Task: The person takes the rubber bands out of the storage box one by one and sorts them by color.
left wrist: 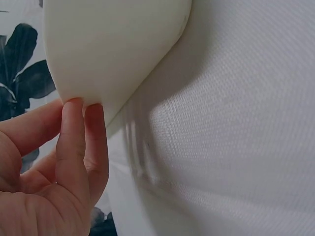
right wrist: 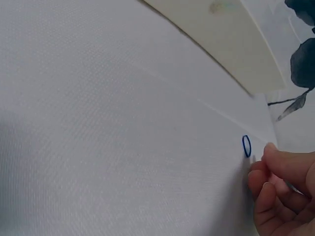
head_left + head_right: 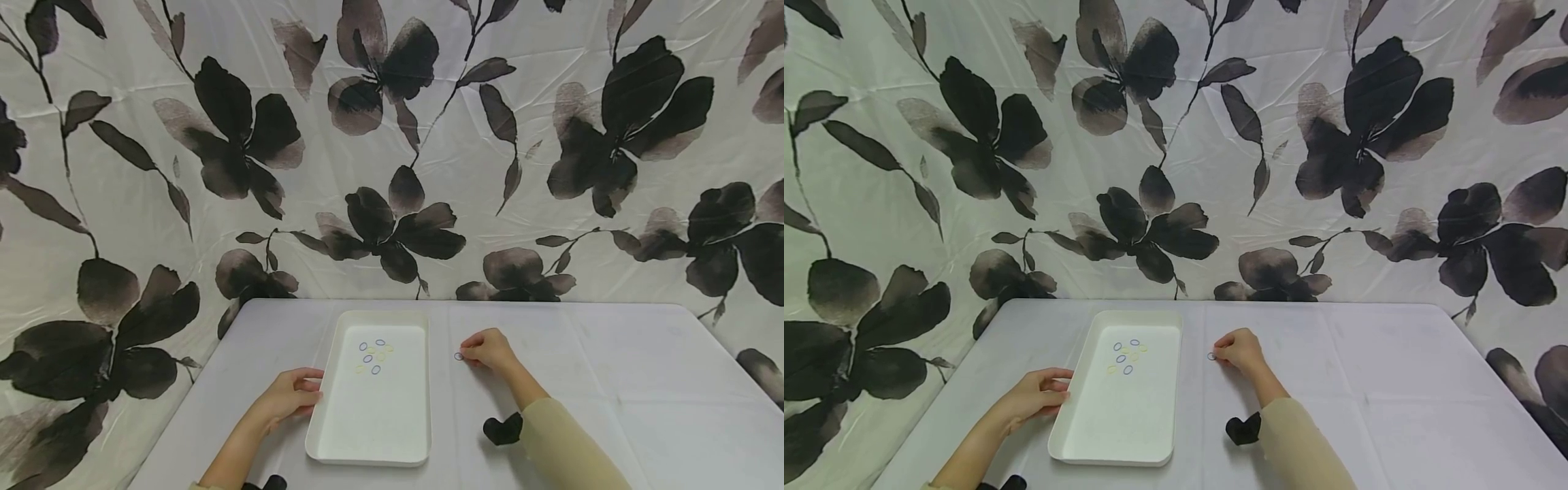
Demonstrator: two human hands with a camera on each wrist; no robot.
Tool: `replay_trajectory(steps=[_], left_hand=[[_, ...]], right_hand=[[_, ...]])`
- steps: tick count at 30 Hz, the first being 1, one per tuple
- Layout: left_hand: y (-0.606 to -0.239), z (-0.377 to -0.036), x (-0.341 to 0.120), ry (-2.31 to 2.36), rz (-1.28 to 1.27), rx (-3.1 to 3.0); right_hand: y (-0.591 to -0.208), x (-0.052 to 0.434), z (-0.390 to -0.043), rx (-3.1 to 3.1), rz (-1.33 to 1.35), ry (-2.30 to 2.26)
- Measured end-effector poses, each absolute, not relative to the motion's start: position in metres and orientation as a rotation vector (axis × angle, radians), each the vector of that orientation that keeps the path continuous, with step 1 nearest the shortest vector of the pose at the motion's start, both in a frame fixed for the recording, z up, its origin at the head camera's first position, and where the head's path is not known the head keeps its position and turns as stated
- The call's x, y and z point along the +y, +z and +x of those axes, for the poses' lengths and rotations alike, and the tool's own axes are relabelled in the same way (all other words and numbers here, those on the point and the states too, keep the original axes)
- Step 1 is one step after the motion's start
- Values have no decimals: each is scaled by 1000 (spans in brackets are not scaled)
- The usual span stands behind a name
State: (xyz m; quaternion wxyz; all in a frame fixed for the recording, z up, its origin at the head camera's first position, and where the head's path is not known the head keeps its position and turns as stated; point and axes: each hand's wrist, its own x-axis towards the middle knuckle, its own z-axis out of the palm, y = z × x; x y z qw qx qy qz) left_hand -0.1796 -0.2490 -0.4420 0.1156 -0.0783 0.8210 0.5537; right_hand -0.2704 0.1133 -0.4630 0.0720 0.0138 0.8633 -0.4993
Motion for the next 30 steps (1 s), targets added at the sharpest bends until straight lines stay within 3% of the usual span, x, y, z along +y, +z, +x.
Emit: replay_trajectory(steps=[13,30], left_hand=[[-440,-181,-249,1626,-196,2378],[-442,-180,-250,1632,-232,2367]], right_hand=[[-435,115,-274,2437,35,-1627],[-412,71,-279,2367,32,-1661]])
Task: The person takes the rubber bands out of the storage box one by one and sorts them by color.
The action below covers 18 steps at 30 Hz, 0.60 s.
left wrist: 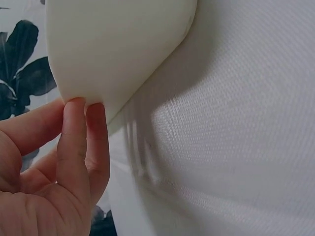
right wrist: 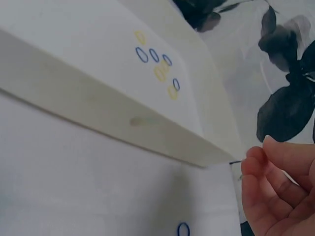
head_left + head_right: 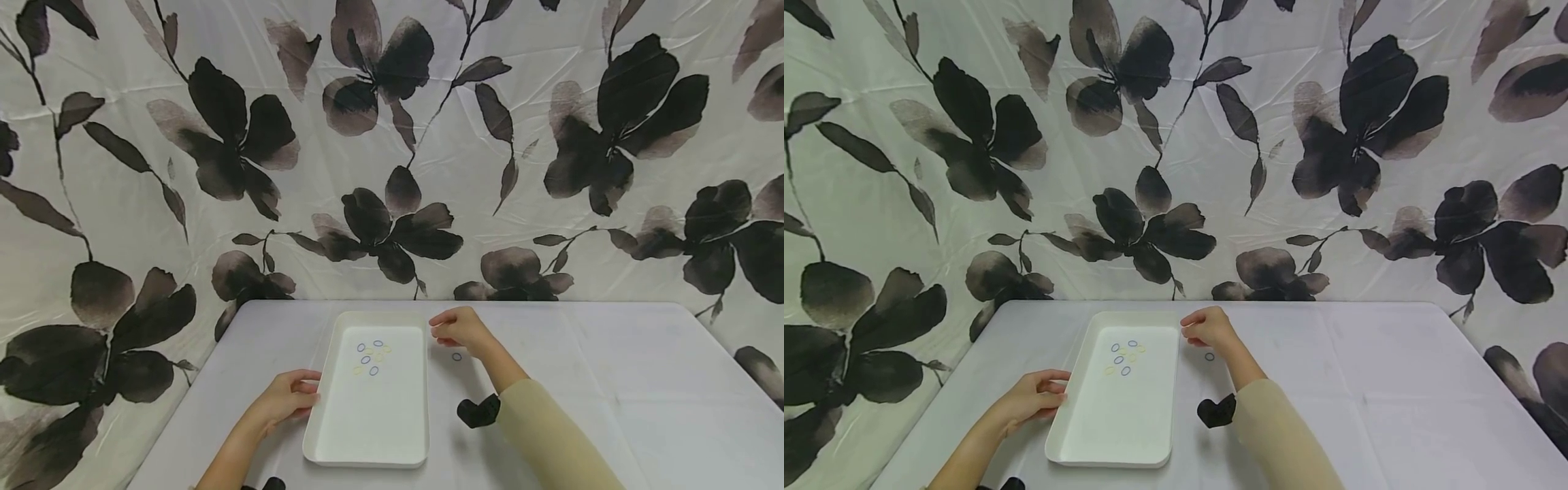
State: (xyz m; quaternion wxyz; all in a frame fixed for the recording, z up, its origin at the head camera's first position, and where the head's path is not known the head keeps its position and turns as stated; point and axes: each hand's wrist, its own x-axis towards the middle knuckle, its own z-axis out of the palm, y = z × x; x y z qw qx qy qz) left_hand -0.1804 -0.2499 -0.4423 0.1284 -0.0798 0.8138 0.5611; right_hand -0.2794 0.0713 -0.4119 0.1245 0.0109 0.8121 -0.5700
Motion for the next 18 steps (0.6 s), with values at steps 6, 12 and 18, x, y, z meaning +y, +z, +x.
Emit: replay_trajectory(steps=[6,12,18], left_hand=[[-440,-181,-249,1639,-231,2367],[-440,-180,-248,1644,-216,2361],[-440,-179,-250,1640,-196,2362]], right_hand=[[-407,60,-283,2331,-3,-1670],[-406,49,-286,2266,-7,-1729],[-412,36,-287,2188,16,-1796]])
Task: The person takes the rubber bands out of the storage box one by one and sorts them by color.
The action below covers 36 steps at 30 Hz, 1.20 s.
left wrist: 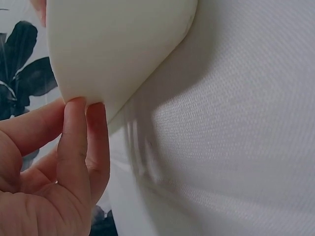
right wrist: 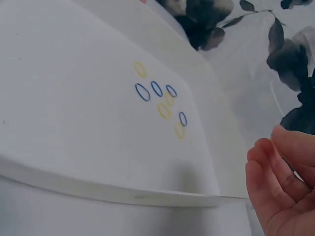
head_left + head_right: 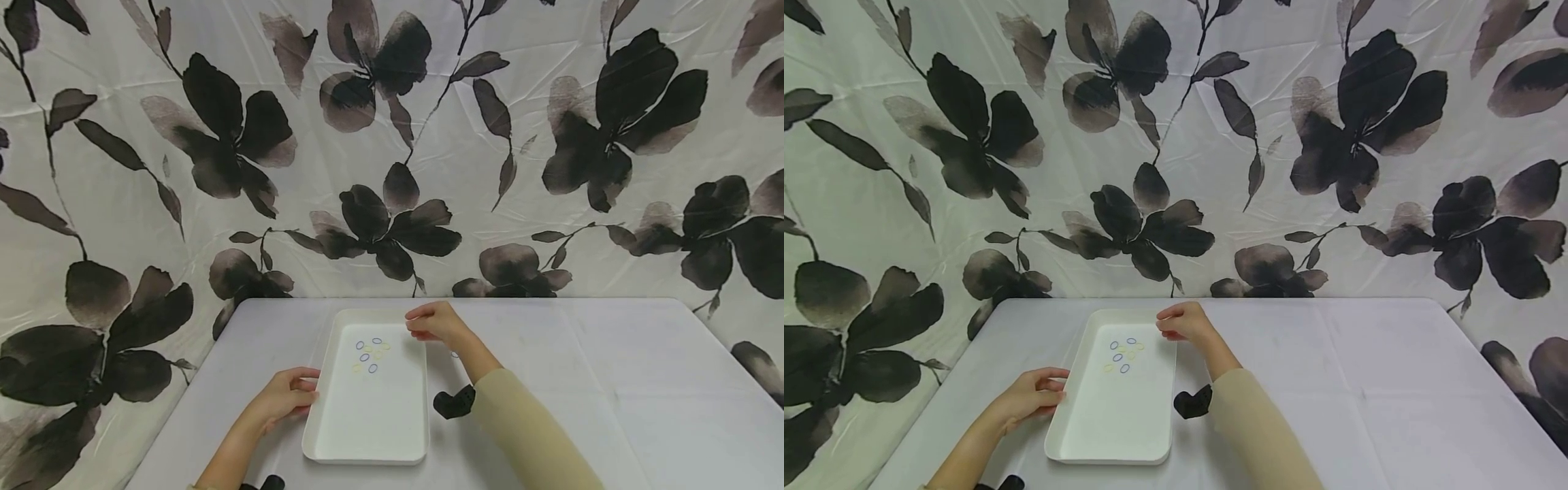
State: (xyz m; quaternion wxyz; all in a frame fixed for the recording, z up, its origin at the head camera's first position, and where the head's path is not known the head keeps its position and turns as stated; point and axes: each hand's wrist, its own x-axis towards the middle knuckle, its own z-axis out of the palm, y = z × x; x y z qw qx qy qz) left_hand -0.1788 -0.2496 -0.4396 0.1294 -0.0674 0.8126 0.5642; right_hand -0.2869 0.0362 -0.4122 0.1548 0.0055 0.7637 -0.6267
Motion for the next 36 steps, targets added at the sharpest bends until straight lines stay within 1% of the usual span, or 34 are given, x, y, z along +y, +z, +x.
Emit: replay_trajectory(steps=[8,15,22,25,31,36], left_hand=[[-442,-181,-254,1624,-156,2349],[-440,-180,-257,1625,-139,2350],[-439,-179,-254,1633,-120,2346],[-440,-179,-253,1635,-131,2348],[-440,-180,-250,1632,-145,2350],[-440,-179,-250,1639,-147,2346]], right_hand=[[-428,18,-285,2157,-13,-1851],[-440,-10,-278,2305,-73,-1880],[-461,-22,-277,2578,-60,-1721],[-466,-24,-276,2713,-76,-1633],[-473,-29,-271,2925,-13,-1484],[-478,-34,-270,2990,4,-1485]])
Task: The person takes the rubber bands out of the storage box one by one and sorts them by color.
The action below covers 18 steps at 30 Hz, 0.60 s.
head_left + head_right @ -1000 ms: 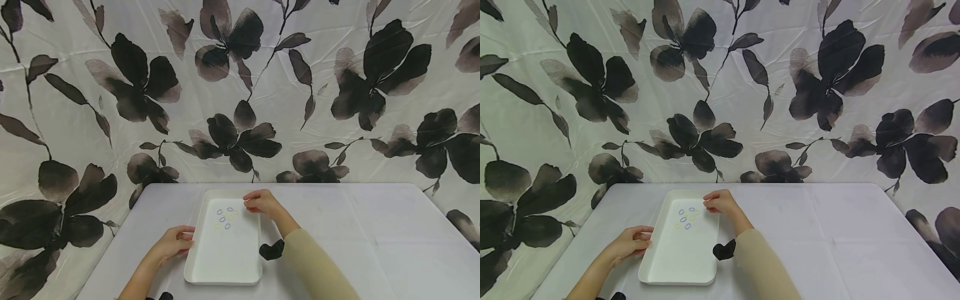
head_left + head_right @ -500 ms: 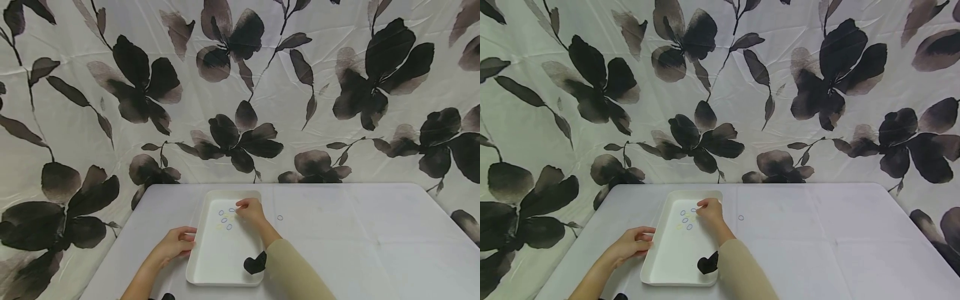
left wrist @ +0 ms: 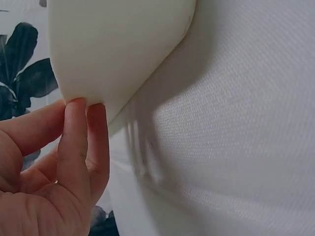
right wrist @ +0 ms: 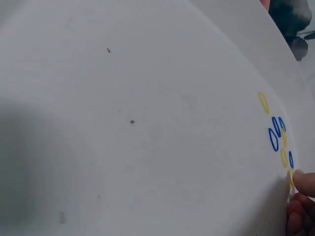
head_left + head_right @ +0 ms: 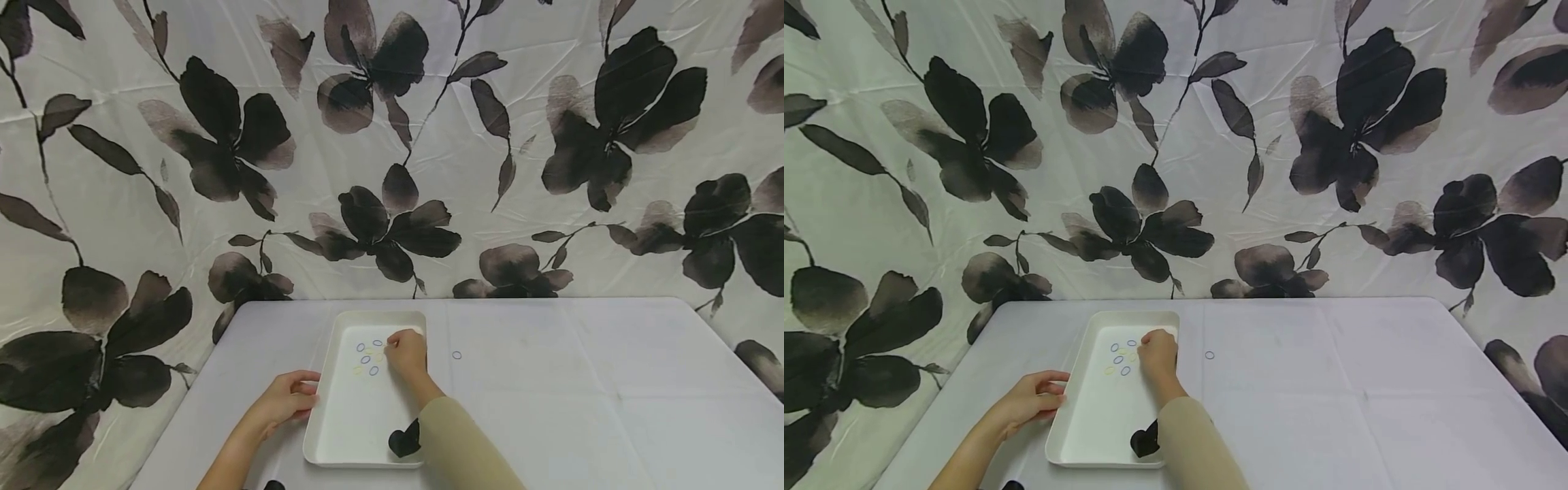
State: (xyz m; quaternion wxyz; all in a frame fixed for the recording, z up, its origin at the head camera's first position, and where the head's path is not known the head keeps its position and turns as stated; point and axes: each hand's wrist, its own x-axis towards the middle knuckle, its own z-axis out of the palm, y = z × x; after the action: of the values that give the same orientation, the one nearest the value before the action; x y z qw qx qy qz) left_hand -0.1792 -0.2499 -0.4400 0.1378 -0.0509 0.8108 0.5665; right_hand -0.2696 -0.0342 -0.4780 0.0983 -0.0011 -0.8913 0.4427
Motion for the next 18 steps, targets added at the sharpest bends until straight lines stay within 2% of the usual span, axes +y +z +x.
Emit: replay_trajectory(steps=[18], left_hand=[[-443,-182,-251,1607,-177,2377]], right_hand=[[-470,-34,-265,-2770,28,1189]])
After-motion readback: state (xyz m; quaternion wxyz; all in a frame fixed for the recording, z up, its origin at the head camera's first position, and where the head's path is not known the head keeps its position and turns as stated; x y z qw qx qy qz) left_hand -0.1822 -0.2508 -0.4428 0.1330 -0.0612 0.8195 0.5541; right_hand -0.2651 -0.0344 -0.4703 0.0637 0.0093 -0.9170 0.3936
